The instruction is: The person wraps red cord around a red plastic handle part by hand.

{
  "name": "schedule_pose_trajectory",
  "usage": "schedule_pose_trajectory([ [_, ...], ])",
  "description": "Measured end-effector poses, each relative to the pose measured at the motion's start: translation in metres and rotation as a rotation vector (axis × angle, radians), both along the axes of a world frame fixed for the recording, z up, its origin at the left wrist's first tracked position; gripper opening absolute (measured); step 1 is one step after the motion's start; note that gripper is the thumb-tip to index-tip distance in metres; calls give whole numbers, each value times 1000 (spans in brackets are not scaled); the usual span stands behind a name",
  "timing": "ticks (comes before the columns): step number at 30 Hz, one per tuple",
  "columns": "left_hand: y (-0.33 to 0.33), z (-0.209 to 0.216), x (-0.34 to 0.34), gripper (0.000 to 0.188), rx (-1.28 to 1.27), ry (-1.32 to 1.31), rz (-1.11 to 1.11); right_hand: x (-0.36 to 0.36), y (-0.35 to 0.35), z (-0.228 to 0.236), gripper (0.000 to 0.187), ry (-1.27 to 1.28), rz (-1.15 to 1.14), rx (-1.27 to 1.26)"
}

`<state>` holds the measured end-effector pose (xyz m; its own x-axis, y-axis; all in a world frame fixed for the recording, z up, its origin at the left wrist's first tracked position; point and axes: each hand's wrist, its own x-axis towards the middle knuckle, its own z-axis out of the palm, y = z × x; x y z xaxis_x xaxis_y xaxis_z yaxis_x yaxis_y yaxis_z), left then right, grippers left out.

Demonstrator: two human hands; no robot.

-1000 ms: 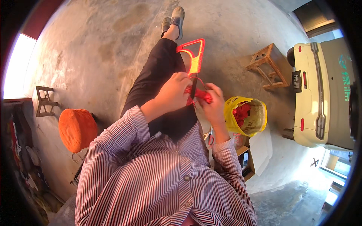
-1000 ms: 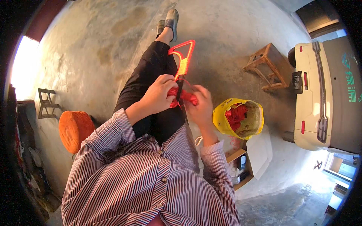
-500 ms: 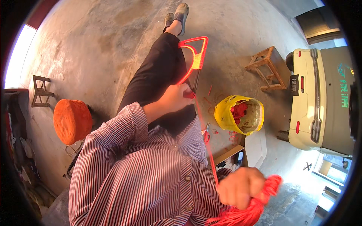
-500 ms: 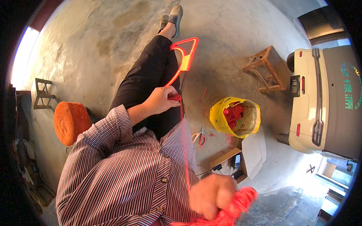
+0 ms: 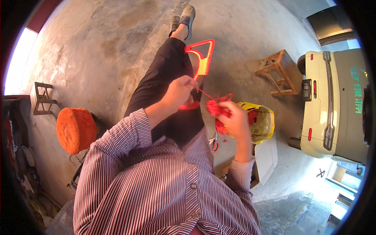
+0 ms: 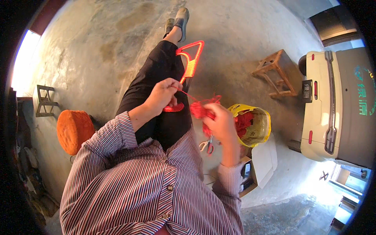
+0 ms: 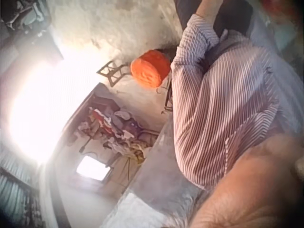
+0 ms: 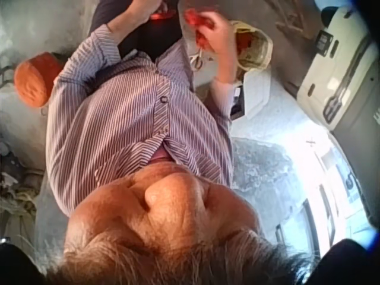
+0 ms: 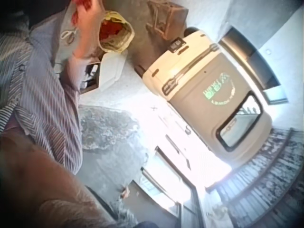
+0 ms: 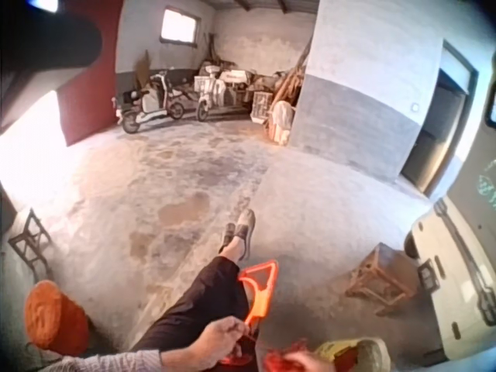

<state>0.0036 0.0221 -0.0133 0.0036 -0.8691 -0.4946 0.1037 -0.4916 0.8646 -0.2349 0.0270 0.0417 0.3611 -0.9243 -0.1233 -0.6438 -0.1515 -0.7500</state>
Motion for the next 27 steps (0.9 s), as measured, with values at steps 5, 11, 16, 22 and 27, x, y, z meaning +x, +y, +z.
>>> schedule_pose_trajectory([
  [5,4,-18,-3,16,-577,-763,-353,46,-20,-85,36,-307,29,144],
  [11,-9,2,-2,14,-605,-690,26,50,-9,-55,50,-375,-28,-265],
  [16,-14,18,0,16,-84,195,69,49,-2,-39,46,-246,27,-380],
  [22,-7,-1,-3,9,99,40,-9,-62,0,-38,40,-1608,-462,257],
  [27,-5,-9,-8,11,273,250,-32,-127,41,15,47,-1587,-242,738],
])
